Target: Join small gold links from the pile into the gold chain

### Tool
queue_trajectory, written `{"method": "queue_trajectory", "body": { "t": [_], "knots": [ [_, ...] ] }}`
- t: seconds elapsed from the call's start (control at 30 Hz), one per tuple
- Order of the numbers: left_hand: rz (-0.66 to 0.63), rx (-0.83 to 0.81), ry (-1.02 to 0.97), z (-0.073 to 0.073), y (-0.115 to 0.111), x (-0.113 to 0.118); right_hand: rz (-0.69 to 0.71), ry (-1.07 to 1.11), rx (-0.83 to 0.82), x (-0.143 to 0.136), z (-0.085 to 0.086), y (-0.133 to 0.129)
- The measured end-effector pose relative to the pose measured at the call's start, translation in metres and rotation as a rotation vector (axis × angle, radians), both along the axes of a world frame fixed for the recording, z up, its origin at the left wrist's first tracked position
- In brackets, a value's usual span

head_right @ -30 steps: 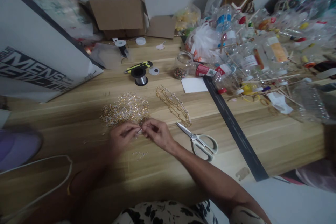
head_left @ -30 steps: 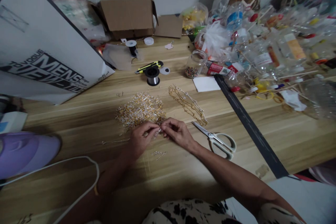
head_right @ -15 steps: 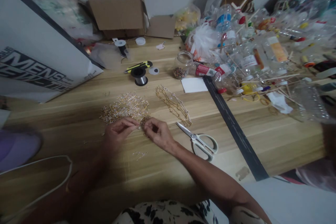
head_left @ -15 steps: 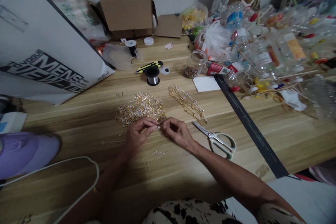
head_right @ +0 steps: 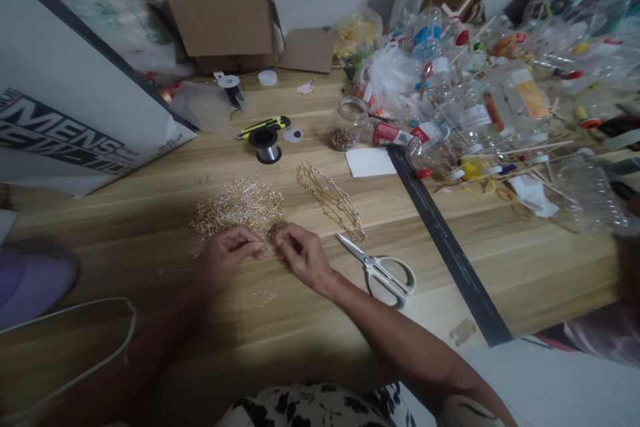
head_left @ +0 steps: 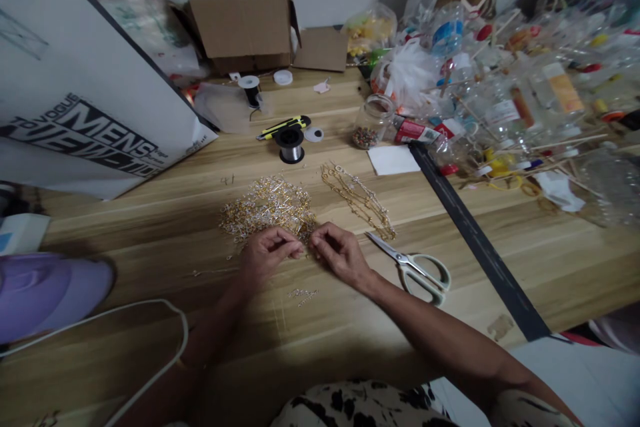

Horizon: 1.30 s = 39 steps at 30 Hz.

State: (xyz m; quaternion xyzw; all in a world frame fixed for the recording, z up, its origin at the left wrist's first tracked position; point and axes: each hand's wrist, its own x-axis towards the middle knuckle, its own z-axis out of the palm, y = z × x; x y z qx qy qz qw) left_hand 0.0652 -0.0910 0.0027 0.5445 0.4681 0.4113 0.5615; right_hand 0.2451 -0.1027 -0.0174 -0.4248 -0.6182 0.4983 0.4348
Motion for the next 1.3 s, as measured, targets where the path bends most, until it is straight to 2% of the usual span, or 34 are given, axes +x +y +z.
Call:
{"method": "queue_trajectory", "body": {
  "t": [0.2, 0.37, 0.63, 0.97, 1.3],
  "knots": [
    [-0.005, -0.077, 0.037, 0.001, -0.002, 0.003, 0.063, -0.132, 0.417, 0.003, 0.005, -0.001],
    [-0.052, -0.067, 0.087, -0.001, -0.001, 0.001, 0.048, -0.175, 0.537, 0.004, 0.011, -0.003],
    [-0.144, 0.021, 0.109, -0.007, -0.001, -0.002, 0.134, -0.198, 0.565, 0.004, 0.005, -0.001],
    [-0.115, 0.027, 0.124, -0.006, -0.004, 0.003, 0.216, -0.222, 0.521, 0.004, 0.008, -0.002],
    [-0.134, 0.033, 0.135, -0.002, -0.002, -0.001, 0.146, -0.257, 0.447, 0.004, 0.007, -0.002]
  ]
}}
